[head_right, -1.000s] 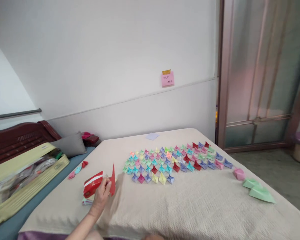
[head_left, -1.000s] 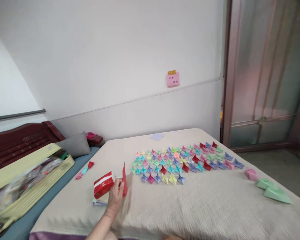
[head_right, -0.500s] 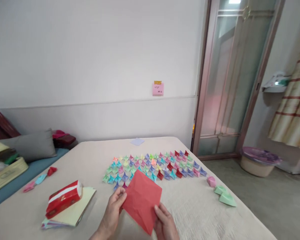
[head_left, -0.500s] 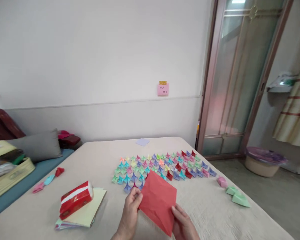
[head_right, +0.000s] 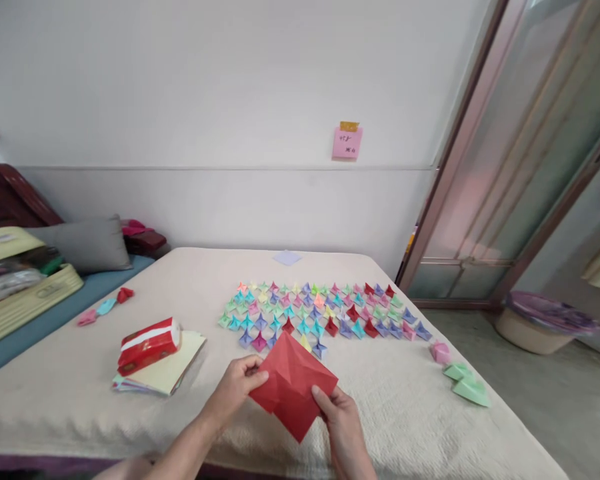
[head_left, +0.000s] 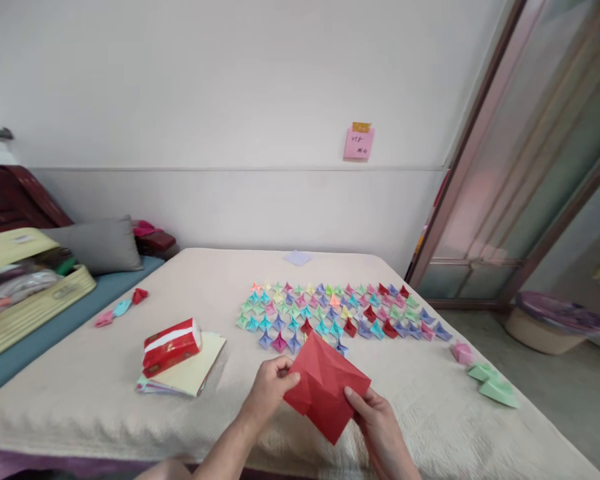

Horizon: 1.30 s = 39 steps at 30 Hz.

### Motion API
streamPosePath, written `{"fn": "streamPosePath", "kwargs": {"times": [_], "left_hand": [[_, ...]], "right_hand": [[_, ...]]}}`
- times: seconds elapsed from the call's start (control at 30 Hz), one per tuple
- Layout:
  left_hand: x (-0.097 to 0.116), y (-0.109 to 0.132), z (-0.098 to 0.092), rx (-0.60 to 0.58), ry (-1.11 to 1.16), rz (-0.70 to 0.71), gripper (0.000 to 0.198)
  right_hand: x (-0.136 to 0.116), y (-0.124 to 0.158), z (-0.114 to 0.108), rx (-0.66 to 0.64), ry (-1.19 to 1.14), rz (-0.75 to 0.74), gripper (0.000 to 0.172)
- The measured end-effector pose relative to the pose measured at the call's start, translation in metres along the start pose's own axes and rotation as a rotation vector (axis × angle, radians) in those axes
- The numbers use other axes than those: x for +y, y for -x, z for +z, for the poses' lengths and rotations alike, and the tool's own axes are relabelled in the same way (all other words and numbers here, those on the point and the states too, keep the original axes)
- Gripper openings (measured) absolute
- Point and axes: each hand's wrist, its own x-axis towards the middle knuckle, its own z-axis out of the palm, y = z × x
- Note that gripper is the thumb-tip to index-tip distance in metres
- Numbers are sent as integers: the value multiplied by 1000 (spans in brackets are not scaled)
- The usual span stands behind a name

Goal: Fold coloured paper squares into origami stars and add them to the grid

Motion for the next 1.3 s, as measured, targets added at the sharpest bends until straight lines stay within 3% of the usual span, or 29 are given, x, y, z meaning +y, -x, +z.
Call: {"fn": "streamPosePath", "kwargs": {"times": [0.23, 0.4, 0.7, 1.03, 1.17, 1.3], "left_hand": [[-6, 3, -5, 97, -155, -15, 9], [-9, 9, 4, 31, -97, -103, 21], [-12, 7, 6, 114, 1, -73, 30], [-13, 2, 0, 205, 63, -14, 33], [-13, 3, 1, 215, 120, -27, 33], [-10, 7, 5, 125, 216, -70, 31]], "right_hand": [[-11, 2, -3, -15, 114, -89, 30], [-11, 7, 2, -83, 139, -53, 32], [-5, 6, 0, -83, 163, -23, 28], [-7, 15, 11, -325, 126, -3, 39], [0, 8, 4, -259, 237, -48, 26], [3, 4, -1, -207, 257, -85, 24]]}}
